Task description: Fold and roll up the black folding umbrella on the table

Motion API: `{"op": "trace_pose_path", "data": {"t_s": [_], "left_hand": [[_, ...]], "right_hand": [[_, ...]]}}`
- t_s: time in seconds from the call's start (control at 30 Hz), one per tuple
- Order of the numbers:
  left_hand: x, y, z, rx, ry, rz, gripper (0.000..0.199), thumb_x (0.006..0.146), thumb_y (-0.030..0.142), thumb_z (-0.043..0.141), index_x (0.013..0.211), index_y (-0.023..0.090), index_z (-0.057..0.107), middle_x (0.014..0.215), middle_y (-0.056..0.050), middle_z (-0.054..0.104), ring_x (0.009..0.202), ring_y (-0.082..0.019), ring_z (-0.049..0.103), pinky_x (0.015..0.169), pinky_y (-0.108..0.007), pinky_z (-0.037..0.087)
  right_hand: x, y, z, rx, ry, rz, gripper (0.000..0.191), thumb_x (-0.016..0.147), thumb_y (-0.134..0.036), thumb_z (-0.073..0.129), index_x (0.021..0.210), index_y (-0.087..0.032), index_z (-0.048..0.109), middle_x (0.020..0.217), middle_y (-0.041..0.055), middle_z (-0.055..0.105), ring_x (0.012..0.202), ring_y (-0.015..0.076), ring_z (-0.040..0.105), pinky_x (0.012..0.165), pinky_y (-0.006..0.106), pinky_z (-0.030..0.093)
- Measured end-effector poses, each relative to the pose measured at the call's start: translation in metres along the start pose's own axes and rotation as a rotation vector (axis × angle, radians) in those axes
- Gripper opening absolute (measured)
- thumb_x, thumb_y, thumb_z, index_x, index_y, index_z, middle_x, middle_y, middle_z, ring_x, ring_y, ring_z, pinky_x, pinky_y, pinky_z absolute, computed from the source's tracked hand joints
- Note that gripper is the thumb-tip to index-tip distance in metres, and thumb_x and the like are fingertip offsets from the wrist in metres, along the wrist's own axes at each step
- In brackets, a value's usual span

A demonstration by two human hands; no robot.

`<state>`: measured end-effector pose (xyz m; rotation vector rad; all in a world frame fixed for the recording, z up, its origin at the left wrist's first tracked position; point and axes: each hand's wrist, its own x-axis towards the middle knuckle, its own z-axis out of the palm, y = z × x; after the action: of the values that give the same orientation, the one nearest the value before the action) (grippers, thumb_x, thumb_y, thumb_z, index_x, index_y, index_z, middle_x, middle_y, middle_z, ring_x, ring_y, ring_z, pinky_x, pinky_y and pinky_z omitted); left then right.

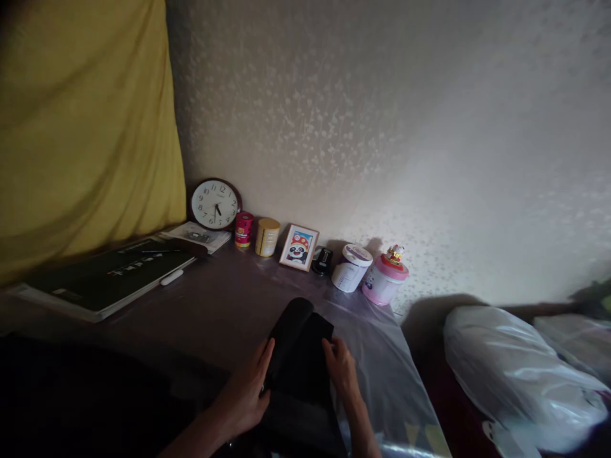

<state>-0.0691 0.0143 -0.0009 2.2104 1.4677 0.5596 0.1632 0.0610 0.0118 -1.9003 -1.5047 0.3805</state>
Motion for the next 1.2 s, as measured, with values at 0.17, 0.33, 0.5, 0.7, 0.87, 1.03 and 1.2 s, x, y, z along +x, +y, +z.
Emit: {"op": "trace_pose_path", "data": {"t_s": [0.17,0.33,0.5,0.7,0.87,1.03,1.2], "left_hand": [[0.000,0.003,0.000,0.013,-0.015,-0.024,0.083,0.068,0.003,0.043,0.142,0.006,0.004,0.149,-0.019,0.017,0.133,-0.023,0.027,0.106,-0.034,0.028],[0.000,0.004,-0.001,0.050,-0.040,-0.035,0.082,0.068,0.003,0.043,0.142,0.005,0.006,0.147,-0.019,0.020,0.132,-0.024,0.028,0.107,-0.034,0.027],[0.000,0.006,-0.006,0.060,-0.029,-0.024,0.083,0.064,0.003,0.042,0.142,0.007,0.012,0.144,-0.019,0.029,0.130,-0.024,0.033,0.104,-0.037,0.032],[0.000,0.009,-0.010,0.094,0.003,-0.010,0.082,0.061,-0.001,0.042,0.140,0.005,0.018,0.141,-0.020,0.034,0.129,-0.026,0.035,0.102,-0.038,0.035],[0.001,0.007,-0.007,0.138,-0.007,-0.040,0.071,0.065,0.003,0.046,0.134,0.005,0.032,0.140,-0.020,0.036,0.128,-0.026,0.037,0.104,-0.038,0.033],[0.000,0.000,-0.009,0.103,0.035,-0.023,0.067,0.068,0.010,0.049,0.133,0.006,0.033,0.137,-0.019,0.041,0.125,-0.025,0.041,0.103,-0.037,0.034],[0.000,-0.011,-0.027,0.039,0.041,-0.007,0.049,0.078,0.023,0.048,0.124,0.008,0.040,0.120,-0.018,0.055,0.110,-0.026,0.053,0.094,-0.038,0.043]], "right_hand": [[0.004,-0.001,0.003,0.075,-0.030,-0.054,0.034,0.068,-0.051,0.051,0.068,-0.018,0.060,0.063,0.0036,0.061,0.061,0.0203,0.058,0.056,0.029,0.041],[0.011,-0.036,-0.004,0.367,-0.178,-0.056,0.039,0.074,-0.054,0.052,0.077,-0.017,0.063,0.068,0.0012,0.063,0.064,0.0181,0.057,0.053,0.025,0.041],[0.025,-0.076,0.015,0.479,-0.189,-0.067,0.043,0.068,-0.057,0.058,0.079,-0.016,0.065,0.062,0.0006,0.061,0.061,0.0170,0.056,0.050,0.024,0.041],[0.037,-0.083,0.050,0.466,-0.217,-0.055,0.043,0.071,-0.056,0.055,0.081,-0.015,0.065,0.063,0.0008,0.061,0.061,0.0169,0.056,0.051,0.026,0.043],[0.041,-0.079,0.065,0.362,-0.220,-0.081,0.041,0.071,-0.050,0.056,0.089,-0.014,0.064,0.065,0.0009,0.062,0.065,0.0176,0.058,0.054,0.026,0.045],[0.037,-0.084,0.067,0.339,-0.291,-0.037,0.043,0.075,-0.047,0.052,0.103,-0.015,0.058,0.073,0.0027,0.065,0.068,0.0179,0.062,0.054,0.026,0.047],[0.028,-0.089,0.062,0.462,-0.473,-0.139,0.037,0.083,-0.048,0.043,0.097,-0.017,0.057,0.077,0.0044,0.069,0.071,0.0163,0.065,0.061,0.027,0.049]]}}
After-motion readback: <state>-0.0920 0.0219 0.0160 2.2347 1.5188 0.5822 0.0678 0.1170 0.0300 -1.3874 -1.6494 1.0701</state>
